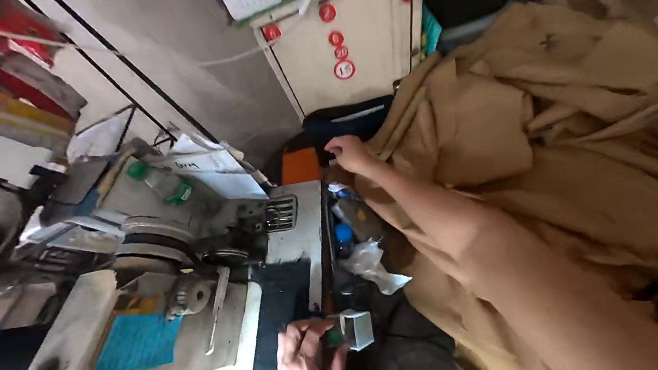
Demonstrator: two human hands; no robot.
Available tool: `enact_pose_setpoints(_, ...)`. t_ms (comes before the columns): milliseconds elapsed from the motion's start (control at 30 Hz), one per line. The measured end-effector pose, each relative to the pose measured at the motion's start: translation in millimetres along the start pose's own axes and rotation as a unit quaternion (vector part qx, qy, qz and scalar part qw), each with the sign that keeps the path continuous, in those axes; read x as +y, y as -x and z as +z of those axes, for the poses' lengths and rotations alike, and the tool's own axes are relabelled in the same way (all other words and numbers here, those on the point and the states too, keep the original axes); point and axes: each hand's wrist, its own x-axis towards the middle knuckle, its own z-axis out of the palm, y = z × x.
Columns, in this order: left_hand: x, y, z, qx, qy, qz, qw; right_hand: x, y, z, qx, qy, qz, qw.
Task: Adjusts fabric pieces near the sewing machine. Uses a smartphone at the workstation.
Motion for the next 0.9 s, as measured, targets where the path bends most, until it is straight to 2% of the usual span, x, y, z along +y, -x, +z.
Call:
enact_pose_setpoints(267, 9, -5, -11, -0.062, 0.027, -0.049, 0.997, 46, -78, 42, -0.084, 0.104, -0.009, 0.991)
enact_pose_setpoints(367, 10, -6, -13, -0.083, 0.029, -0.061, 0.994, 71, -97, 51, -0.131, 0.154, -0.039, 0.979)
enact_pose_setpoints(500, 14, -10, -14, -0.098, 0.020, -0.070, 0.993, 111, -82, 49, -0.188, 0.226, 0.005, 0.956)
enact_pose_setpoints(567, 14, -10, -14, -0.099, 0.012, -0.071, 0.992, 145, -65, 52, -0.141, 0.238, 0.002, 0.961)
enact_pose_setpoints(633, 14, -10, -14, -0.100, 0.004, -0.072, 0.992, 161, -50, 51, -0.089, 0.240, -0.001, 0.967)
enact_pose_setpoints(733, 14, -9, -14, -0.106, 0.001, -0.074, 0.992, 167, -39, 48, -0.053, 0.243, -0.014, 0.969)
enact_pose_setpoints(833, 13, -8, -14, -0.105, 0.004, -0.077, 0.991, 149, -34, 43, -0.045, 0.263, -0.007, 0.964)
enact_pose_setpoints(900, 13, -7, -14, -0.098, 0.004, -0.078, 0.992, 128, -30, 32, -0.119, 0.275, 0.070, 0.951)
